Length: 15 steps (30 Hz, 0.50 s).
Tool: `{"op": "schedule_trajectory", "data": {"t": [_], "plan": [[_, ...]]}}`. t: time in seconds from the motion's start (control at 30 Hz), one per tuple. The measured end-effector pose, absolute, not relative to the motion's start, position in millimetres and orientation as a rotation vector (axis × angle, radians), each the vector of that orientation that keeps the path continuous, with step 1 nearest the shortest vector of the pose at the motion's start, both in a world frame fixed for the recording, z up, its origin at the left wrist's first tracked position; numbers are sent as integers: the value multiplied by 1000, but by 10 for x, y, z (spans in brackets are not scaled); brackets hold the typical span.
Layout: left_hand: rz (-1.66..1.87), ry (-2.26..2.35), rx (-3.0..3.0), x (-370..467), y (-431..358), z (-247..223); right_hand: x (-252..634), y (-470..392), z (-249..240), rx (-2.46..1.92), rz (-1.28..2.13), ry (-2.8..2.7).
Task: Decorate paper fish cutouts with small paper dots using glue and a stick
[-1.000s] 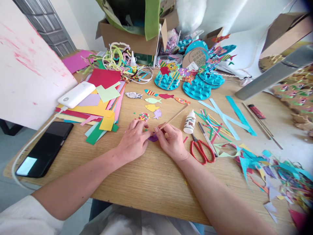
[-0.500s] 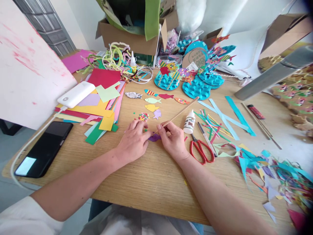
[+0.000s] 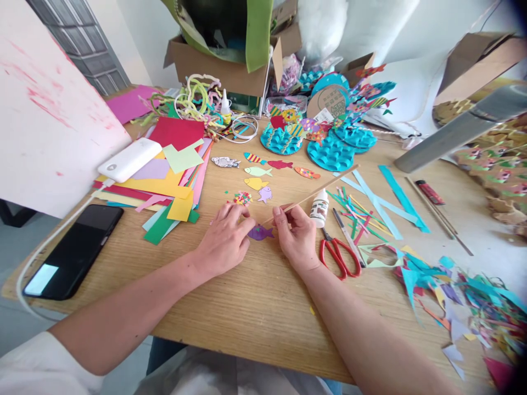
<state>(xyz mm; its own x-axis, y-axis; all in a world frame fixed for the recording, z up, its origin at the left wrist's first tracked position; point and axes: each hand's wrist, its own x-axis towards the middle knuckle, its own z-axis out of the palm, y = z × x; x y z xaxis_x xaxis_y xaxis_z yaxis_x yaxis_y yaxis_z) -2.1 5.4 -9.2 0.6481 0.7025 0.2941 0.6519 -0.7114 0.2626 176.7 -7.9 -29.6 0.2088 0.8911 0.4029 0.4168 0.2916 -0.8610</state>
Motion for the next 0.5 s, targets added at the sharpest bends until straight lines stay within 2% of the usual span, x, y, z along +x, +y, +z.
{"op": "schedule_trajectory", "data": {"t": [0.17,0.5], "plan": [[641,1038,2724,-43,7,-51,1789,-67,-336,-1344,477,-1329],[294,1106,2857,-3,-272,81,1771,-38,-367,-1335,516,-1249]]}}
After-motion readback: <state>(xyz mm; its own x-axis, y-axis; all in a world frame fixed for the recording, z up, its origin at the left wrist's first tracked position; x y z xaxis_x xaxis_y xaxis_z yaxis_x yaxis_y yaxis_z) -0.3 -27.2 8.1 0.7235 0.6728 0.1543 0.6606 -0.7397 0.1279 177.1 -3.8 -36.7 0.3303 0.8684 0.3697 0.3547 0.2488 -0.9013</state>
